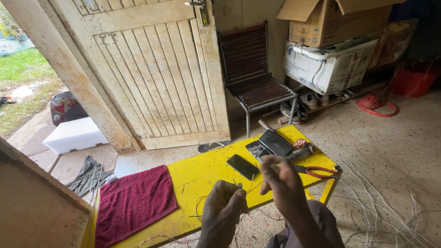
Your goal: Stripping the insulation from electrical wires and twisting the copper strands together.
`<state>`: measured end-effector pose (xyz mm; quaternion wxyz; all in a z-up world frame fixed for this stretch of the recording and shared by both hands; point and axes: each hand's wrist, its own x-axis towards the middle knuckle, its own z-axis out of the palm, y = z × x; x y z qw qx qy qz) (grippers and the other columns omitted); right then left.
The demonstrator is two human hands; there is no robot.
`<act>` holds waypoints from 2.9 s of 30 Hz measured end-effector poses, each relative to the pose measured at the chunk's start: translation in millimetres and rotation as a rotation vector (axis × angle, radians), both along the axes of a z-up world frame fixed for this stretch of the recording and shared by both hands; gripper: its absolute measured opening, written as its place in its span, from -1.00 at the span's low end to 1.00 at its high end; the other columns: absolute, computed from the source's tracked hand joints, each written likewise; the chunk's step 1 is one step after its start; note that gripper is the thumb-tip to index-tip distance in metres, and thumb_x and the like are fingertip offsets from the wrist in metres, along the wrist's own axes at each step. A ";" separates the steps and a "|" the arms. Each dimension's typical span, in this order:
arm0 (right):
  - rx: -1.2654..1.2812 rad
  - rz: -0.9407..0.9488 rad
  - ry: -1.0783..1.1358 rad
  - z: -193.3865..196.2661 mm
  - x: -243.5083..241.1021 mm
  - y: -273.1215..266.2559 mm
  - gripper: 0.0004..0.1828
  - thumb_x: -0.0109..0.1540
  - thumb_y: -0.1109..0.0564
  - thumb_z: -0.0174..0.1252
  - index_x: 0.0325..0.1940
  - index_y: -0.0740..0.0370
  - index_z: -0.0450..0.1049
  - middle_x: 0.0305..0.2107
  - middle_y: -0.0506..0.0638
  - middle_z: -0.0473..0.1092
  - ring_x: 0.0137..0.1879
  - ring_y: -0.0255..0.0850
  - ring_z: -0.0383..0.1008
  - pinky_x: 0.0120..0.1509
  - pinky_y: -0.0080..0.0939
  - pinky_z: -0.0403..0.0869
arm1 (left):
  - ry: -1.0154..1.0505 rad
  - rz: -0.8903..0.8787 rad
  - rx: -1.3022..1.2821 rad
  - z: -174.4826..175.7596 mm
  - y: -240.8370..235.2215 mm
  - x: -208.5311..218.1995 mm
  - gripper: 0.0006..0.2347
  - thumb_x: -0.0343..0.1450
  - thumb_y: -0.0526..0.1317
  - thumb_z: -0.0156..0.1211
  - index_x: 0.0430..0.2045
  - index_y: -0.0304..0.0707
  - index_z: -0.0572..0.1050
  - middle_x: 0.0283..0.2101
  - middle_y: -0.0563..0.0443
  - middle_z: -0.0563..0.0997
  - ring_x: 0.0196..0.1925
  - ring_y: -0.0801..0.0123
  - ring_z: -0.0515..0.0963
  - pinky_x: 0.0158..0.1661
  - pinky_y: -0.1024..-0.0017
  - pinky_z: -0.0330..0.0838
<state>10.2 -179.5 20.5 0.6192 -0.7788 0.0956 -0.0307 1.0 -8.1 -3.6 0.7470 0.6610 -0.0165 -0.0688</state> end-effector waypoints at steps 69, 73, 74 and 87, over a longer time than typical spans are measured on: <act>0.336 0.551 -0.420 -38.1 13.6 -27.5 -0.64 0.11 0.31 0.47 -0.21 0.12 0.40 -0.39 0.11 0.61 -0.23 -0.04 0.65 -0.09 0.06 0.66 | 0.315 -0.315 -0.639 8.2 18.0 -20.3 -0.89 0.59 -0.18 0.29 -0.24 -0.09 0.47 -0.53 0.06 0.30 -0.63 0.53 0.16 -0.63 0.62 0.09; 0.160 0.592 -0.655 -29.7 7.5 -16.3 -0.86 0.15 0.25 0.44 -0.26 0.20 0.61 -0.38 0.09 0.62 -0.23 -0.08 0.69 -0.19 -0.10 0.74 | 0.234 -0.199 -0.620 -0.2 16.5 -13.3 -0.86 0.59 -0.23 0.27 -0.26 -0.17 0.41 -0.55 -0.03 0.36 -0.69 0.47 0.17 -0.70 0.55 0.06; 0.061 0.564 -0.799 -30.2 6.1 -13.1 -0.83 0.17 0.25 0.41 -0.18 0.18 0.60 -0.35 0.07 0.64 -0.18 -0.12 0.72 -0.12 -0.17 0.79 | 0.192 -0.131 -0.622 -4.0 15.1 -10.4 -0.85 0.61 -0.26 0.23 -0.25 -0.23 0.36 -0.57 -0.06 0.37 -0.73 0.43 0.19 -0.73 0.49 0.08; 0.045 0.691 -0.788 6.9 -5.5 -9.7 -0.87 0.25 0.23 0.30 -0.16 0.03 0.67 0.02 0.16 0.65 0.20 -0.06 0.75 0.26 -0.04 0.70 | 0.316 -0.151 -0.789 8.8 15.4 -18.4 -0.91 0.57 -0.42 0.25 -0.30 -0.32 0.46 -0.52 -0.10 0.46 -0.52 0.39 0.44 -0.48 0.58 0.33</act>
